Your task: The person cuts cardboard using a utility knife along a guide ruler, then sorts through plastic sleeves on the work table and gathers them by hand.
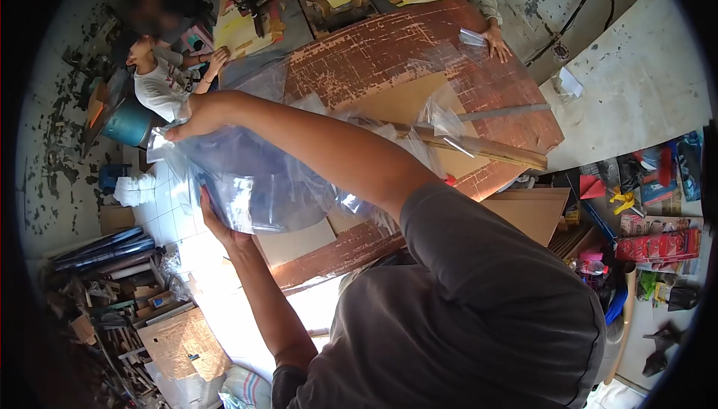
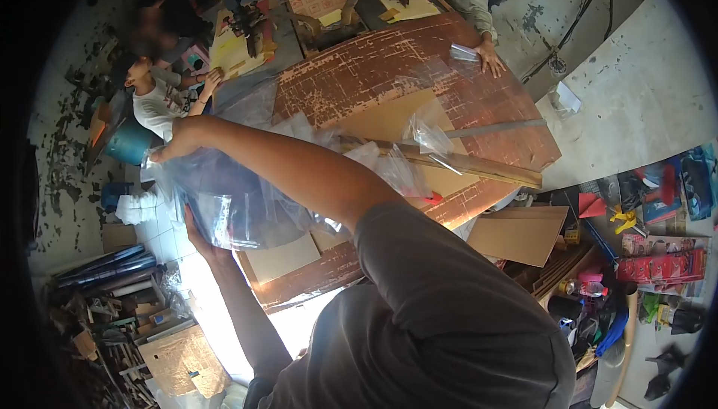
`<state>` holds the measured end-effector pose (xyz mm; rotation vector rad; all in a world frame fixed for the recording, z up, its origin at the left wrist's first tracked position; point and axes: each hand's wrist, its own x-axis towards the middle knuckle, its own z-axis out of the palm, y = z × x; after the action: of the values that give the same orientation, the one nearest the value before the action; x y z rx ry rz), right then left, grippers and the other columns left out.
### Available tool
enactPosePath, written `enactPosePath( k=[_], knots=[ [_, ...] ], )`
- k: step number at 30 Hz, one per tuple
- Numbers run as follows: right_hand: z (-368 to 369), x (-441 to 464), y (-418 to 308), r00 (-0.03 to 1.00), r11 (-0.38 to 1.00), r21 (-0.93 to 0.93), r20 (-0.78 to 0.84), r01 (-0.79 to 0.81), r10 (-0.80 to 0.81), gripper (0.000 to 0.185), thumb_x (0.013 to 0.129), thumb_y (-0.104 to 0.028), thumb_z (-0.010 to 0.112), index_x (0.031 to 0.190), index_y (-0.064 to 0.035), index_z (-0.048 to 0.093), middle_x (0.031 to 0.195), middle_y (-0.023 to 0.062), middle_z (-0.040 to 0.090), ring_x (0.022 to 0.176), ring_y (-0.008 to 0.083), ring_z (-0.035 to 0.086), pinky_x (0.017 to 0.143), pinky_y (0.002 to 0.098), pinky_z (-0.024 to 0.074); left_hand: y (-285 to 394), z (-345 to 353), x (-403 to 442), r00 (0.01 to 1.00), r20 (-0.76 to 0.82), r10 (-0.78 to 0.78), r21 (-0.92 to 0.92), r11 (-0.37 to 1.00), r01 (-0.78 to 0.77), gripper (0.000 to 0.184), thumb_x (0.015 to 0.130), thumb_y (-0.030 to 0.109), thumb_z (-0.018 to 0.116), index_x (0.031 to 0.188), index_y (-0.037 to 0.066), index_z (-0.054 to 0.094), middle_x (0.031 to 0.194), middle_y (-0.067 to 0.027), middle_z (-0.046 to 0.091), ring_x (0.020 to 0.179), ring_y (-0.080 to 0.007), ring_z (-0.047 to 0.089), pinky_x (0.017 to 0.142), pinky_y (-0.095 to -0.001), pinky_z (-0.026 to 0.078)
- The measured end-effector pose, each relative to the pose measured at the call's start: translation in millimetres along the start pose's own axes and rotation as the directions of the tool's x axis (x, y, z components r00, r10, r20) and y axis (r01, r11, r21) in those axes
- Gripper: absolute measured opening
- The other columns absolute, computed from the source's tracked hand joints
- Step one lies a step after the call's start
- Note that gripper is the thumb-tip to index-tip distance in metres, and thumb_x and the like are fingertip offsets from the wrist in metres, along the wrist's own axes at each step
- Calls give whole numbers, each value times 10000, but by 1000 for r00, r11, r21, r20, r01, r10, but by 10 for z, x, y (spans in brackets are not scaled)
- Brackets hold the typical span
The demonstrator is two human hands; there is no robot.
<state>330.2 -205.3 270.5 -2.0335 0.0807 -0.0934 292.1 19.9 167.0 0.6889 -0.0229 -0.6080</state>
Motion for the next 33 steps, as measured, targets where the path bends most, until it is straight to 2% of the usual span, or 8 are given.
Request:
enactPosePath(
  k=[5, 8, 12, 17, 21, 23, 28, 33],
  knots=[
    [-718, -1196, 686, 919, 986, -26, -358, 165, -164, 242, 1029, -244, 587, 1075, -39, 706, 1011, 107, 755, 899, 192, 723, 822, 349, 570, -5, -166, -184, 997, -18, 80, -9, 997, -80, 446, 974, 281, 616, 1342, 37, 555, 1234, -132, 661, 1041, -296, 692, 836, -446, 632],
    [-1424, -1927, 1540, 916, 991, -44, -388, -128, 101, 214, 1024, -126, 550, 1158, -33, 688, 1074, 104, 758, 954, 189, 724, 870, 334, 564, -18, -105, -318, 984, -101, 148, 1, 989, -149, 461, 977, 294, 613, 1356, 41, 547, 1231, -133, 662, 1012, -295, 703, 798, -432, 644],
    [-1945, -2766, 2568, 979, 950, -238, -82, -201, 186, 317, 864, -78, 709, 1180, -65, 686, 1160, 94, 735, 1053, 216, 698, 936, 365, 538, -35, -245, -401, 991, -30, 129, 3, 992, -129, 451, 995, 284, 589, 1369, 38, 540, 1238, -130, 662, 1007, -286, 705, 797, -405, 637],
    [-1681, -3158, 2705, 973, 636, -741, 219, 216, -74, 366, 783, -82, 739, 1146, -91, 694, 1085, 71, 732, 1008, 269, 690, 943, 381, 515, -124, -190, -465, 985, -57, 162, 52, 986, -159, 440, 1000, 289, 579, 1361, 39, 549, 1229, -128, 666, 998, -276, 708, 793, -395, 635],
    [-1821, -3129, 2860, 947, 778, -623, 292, 84, 132, 292, 819, -91, 709, 1111, -82, 694, 1008, 61, 734, 974, 280, 687, 879, 380, 515, -169, -146, -481, 980, -82, 182, 100, 980, -174, 402, 998, 296, 585, 1313, 47, 582, 1204, -114, 672, 994, -258, 699, 807, -381, 614],
    [-2086, -3229, 2881, 993, 836, -537, -75, -117, 92, 199, 901, -136, 675, 1092, -86, 696, 887, 51, 723, 854, 258, 698, 783, 389, 536, -181, -89, -484, 970, -137, 200, 117, 976, -185, 340, 1001, 289, 588, 1246, 55, 616, 1170, -106, 680, 983, -257, 695, 812, -386, 607],
    [-2854, -3450, 2234, 853, 987, -147, -522, -67, -20, 171, 1003, -190, 624, 1079, -42, 663, 822, 9, 660, 757, 107, 629, 693, 278, 517, -199, -156, -467, 978, -110, 174, 80, 983, -166, 334, 1007, 285, 585, 1242, 51, 616, 1153, -105, 680, 1004, -257, 688, 846, -401, 596],
    [-3164, -3551, 1126, 732, 986, 86, -661, -142, 163, 235, 997, -289, 628, 1008, -65, 700, 752, -22, 635, 632, 32, 546, 558, 209, 421, -246, -146, -458, 994, -7, 111, -17, 994, -112, 343, 1014, 259, 576, 1263, 25, 599, 1187, -140, 673, 1033, -283, 688, 887, -413, 586]
  ],
)
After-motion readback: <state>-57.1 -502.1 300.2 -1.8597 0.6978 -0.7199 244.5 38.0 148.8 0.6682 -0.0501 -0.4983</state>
